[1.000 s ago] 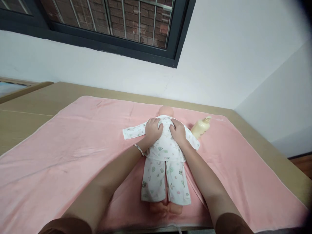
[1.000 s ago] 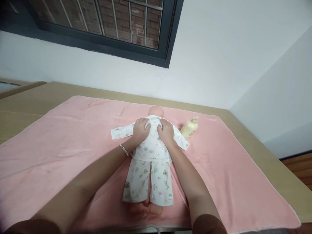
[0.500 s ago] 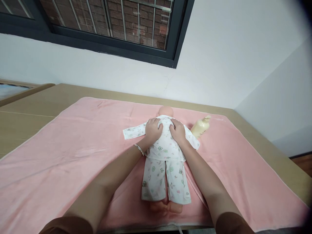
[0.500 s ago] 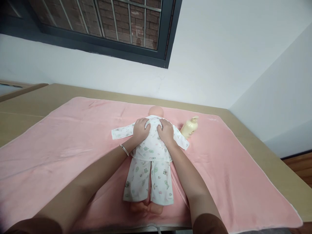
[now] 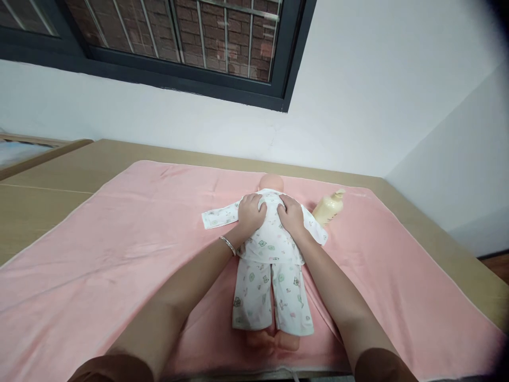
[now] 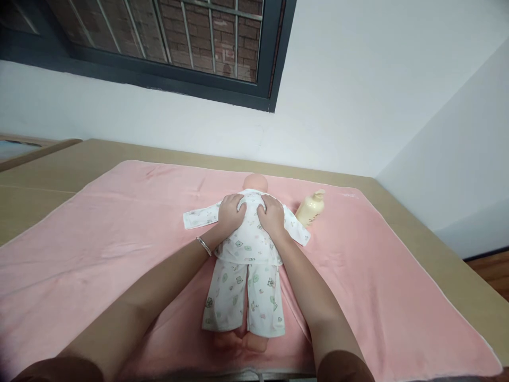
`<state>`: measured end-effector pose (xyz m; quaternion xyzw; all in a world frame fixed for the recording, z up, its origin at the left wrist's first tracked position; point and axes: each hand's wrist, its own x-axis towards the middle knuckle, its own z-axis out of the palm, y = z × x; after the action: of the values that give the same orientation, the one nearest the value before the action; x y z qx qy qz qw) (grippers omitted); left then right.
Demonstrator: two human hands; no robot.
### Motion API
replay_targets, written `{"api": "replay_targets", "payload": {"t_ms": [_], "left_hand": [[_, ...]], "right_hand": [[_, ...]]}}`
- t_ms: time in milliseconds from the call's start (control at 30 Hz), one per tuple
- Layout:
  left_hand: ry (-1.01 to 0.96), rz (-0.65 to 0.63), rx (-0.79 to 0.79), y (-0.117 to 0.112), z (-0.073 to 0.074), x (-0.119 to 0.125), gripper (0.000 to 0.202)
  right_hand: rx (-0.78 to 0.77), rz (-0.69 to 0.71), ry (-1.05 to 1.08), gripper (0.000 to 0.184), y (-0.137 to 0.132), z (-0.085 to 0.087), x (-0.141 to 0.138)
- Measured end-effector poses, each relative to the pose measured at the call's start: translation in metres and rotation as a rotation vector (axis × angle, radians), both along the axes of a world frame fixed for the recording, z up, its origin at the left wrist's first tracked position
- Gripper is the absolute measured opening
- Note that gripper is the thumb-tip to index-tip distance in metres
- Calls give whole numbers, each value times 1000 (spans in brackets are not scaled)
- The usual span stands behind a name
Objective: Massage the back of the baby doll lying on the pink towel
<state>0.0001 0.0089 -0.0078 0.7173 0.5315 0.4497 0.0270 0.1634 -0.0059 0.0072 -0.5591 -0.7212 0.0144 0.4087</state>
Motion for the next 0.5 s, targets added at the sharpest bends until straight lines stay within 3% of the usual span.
{"api": "replay_targets", "payload": {"t_ms": [500], "left_hand": [[34, -9, -6, -3, 5, -1, 28]], "right_hand": [[5, 0, -5, 41, 3, -3, 2]]}}
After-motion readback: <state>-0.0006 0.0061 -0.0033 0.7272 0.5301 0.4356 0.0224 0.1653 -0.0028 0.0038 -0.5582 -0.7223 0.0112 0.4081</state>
